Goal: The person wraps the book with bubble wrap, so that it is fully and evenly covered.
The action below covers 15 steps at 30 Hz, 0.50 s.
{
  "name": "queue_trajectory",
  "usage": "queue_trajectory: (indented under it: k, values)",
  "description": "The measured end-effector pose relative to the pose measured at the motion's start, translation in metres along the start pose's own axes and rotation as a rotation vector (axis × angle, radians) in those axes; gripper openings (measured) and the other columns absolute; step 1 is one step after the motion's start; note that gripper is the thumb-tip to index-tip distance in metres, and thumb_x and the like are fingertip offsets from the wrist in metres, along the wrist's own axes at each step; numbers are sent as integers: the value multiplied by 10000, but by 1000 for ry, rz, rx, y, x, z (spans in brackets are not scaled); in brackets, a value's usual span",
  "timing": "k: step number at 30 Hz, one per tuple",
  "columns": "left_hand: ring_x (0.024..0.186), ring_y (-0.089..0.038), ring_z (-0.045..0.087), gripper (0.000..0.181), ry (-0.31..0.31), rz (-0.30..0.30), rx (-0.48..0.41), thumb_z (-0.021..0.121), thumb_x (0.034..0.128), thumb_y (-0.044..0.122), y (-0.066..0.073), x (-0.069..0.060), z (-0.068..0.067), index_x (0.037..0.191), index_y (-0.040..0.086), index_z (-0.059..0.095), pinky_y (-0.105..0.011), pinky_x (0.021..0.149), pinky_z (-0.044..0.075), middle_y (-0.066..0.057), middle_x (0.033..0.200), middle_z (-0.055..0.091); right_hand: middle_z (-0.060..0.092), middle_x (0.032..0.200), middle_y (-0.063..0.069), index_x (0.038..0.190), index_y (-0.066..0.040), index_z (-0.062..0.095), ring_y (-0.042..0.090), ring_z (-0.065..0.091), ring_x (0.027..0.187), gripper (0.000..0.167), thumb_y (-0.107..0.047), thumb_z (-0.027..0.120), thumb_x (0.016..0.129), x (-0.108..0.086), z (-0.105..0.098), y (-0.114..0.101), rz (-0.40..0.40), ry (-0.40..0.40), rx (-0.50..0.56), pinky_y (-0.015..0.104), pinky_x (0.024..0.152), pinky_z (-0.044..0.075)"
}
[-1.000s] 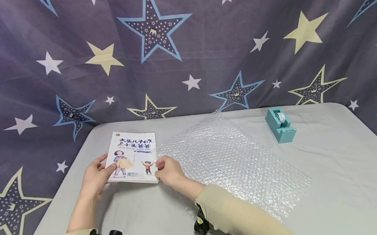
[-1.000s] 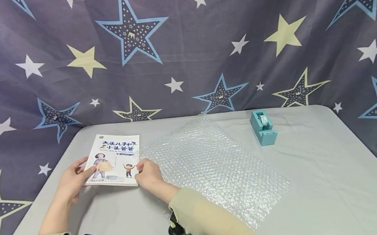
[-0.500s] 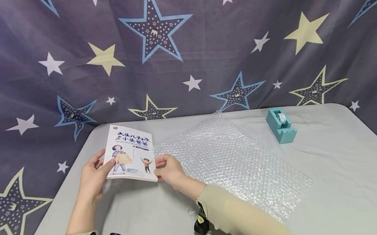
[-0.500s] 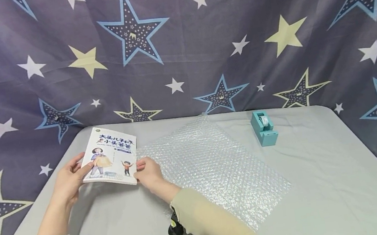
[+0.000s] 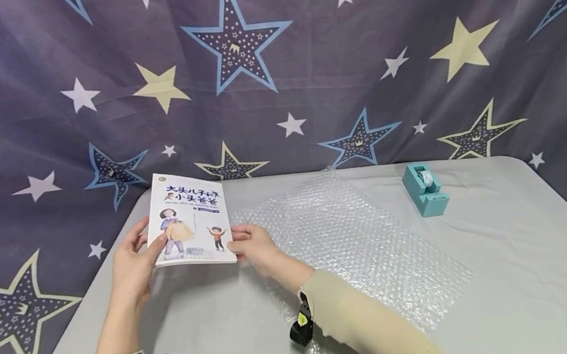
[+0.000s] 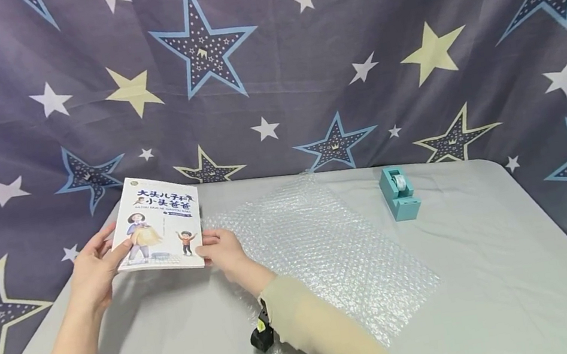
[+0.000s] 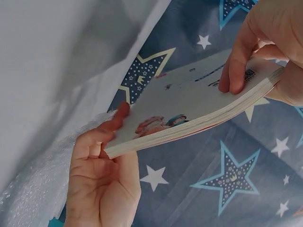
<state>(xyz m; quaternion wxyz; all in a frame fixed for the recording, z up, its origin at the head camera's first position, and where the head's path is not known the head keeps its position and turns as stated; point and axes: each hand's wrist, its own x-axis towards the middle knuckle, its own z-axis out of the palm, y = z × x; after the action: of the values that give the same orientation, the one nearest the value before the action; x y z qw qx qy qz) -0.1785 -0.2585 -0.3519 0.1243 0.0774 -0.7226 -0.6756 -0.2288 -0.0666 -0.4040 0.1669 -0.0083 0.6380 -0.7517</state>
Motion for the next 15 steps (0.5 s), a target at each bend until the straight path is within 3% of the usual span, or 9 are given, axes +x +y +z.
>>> queue_trajectory:
  k: [7,15]
  values:
    - [573,5,547,641,12,19,-50,613,835,23,2,-1,2,1394,-12,301,-128,522,468,91,801,561,589,1135,179,1252,60,476,203,624,884,435,45,570,827,3,-6,-10,3,-58,90,326,754,529]
    - [579,-14,574,618,-12,41,-116,600,835,-11,-1,0,8,1385,-7,317,-142,536,486,77,817,581,582,1028,98,1265,38,449,129,581,811,448,58,558,831,2,-15,-20,-7,-62,144,329,765,526]
